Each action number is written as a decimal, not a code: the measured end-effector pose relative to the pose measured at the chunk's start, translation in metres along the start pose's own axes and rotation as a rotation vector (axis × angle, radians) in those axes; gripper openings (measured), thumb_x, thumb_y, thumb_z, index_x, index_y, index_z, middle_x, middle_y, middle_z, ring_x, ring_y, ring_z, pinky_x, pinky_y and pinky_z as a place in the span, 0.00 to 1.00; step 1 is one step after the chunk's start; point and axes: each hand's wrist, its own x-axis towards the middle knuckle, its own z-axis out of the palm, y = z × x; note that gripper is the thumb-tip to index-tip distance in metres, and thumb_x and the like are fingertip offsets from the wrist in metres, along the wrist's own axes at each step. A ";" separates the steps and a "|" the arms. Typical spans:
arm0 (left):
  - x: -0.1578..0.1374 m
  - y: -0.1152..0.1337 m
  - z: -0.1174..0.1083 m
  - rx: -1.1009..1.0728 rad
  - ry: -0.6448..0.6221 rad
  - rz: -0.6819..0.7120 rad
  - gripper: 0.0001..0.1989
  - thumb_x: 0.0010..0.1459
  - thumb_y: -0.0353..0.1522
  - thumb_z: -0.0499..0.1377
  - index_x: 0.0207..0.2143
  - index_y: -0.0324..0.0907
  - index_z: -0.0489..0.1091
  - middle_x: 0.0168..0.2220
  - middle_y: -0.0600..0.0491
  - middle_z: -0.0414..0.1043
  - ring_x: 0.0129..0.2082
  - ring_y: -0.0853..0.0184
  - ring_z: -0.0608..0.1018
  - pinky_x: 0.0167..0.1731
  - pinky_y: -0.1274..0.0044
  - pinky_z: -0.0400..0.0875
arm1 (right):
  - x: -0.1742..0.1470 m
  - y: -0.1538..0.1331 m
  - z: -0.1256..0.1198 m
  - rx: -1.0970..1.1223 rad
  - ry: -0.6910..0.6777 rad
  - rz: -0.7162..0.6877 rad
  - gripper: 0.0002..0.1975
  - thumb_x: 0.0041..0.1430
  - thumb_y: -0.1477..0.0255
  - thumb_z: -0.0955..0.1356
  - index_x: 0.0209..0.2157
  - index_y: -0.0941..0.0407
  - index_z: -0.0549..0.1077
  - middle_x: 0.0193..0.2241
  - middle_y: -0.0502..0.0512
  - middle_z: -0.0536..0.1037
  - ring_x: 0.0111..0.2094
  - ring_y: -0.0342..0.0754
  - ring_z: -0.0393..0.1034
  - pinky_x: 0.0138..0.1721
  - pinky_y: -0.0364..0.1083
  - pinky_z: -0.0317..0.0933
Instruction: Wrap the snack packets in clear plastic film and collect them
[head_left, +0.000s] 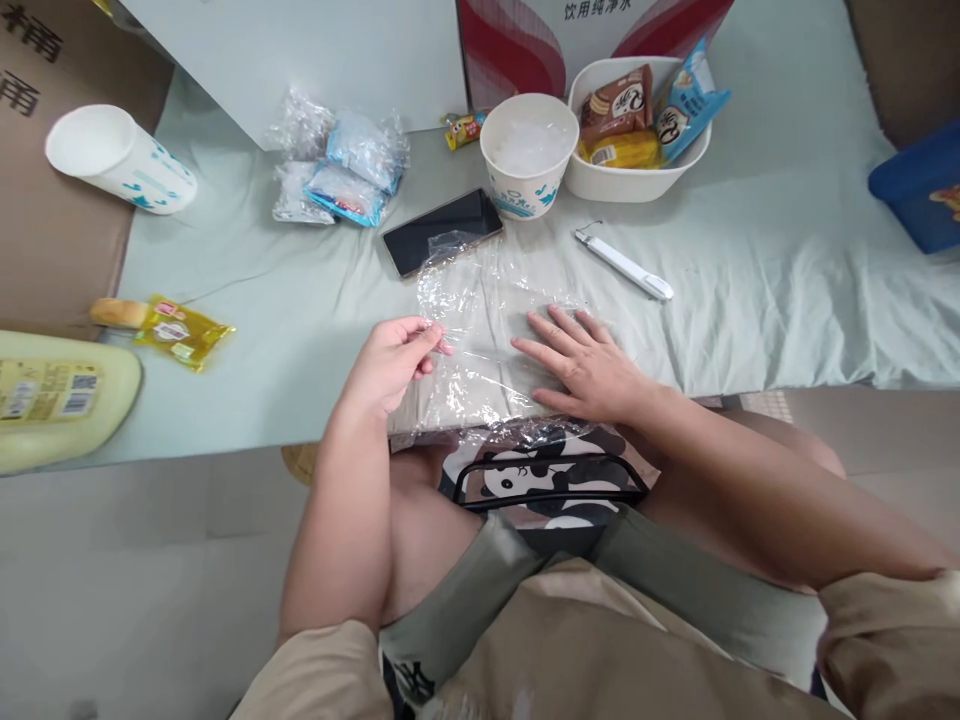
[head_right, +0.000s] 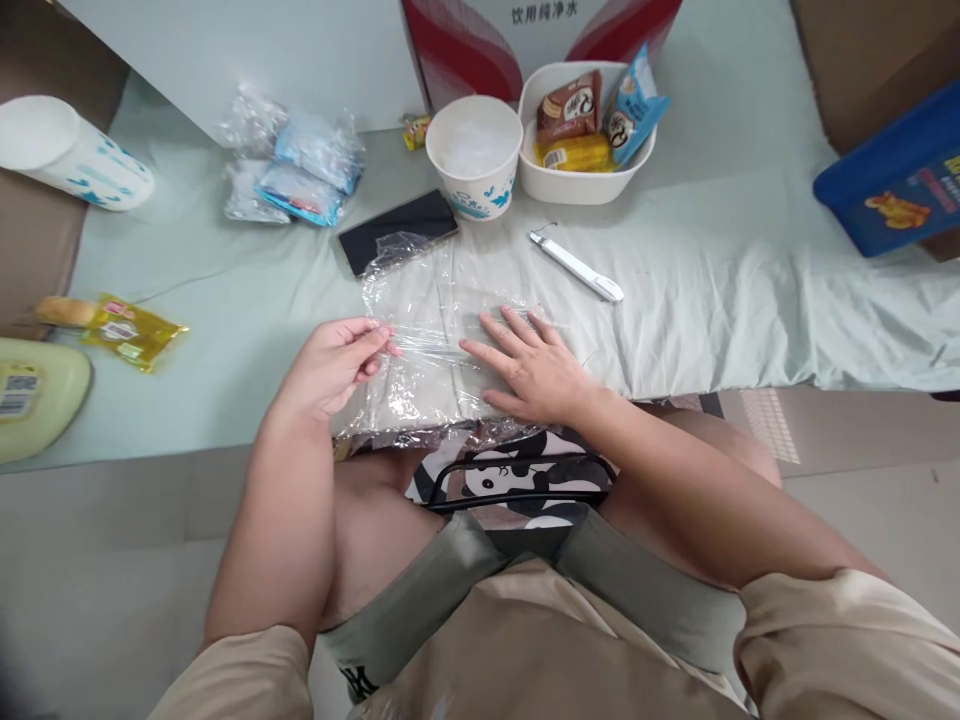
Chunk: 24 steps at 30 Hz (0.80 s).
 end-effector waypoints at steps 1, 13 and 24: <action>0.001 0.000 -0.001 0.018 0.010 0.013 0.09 0.53 0.36 0.69 0.29 0.39 0.75 0.29 0.48 0.79 0.16 0.78 0.64 0.14 0.83 0.54 | 0.000 0.000 0.000 -0.003 0.001 0.002 0.35 0.69 0.54 0.65 0.73 0.47 0.55 0.75 0.59 0.52 0.75 0.67 0.44 0.71 0.67 0.42; -0.004 0.001 -0.003 -0.088 0.029 0.052 0.13 0.52 0.36 0.69 0.32 0.44 0.66 0.34 0.52 0.78 0.32 0.70 0.80 0.31 0.79 0.75 | 0.001 0.000 0.002 -0.027 0.020 -0.011 0.34 0.69 0.54 0.64 0.72 0.47 0.57 0.75 0.57 0.54 0.74 0.67 0.46 0.71 0.67 0.44; -0.002 0.004 -0.013 -0.016 -0.032 -0.159 0.17 0.43 0.26 0.73 0.35 0.41 0.72 0.23 0.56 0.75 0.22 0.72 0.76 0.22 0.82 0.67 | 0.002 -0.003 -0.001 -0.029 0.000 -0.001 0.33 0.70 0.53 0.63 0.72 0.48 0.59 0.74 0.56 0.55 0.74 0.66 0.47 0.70 0.66 0.45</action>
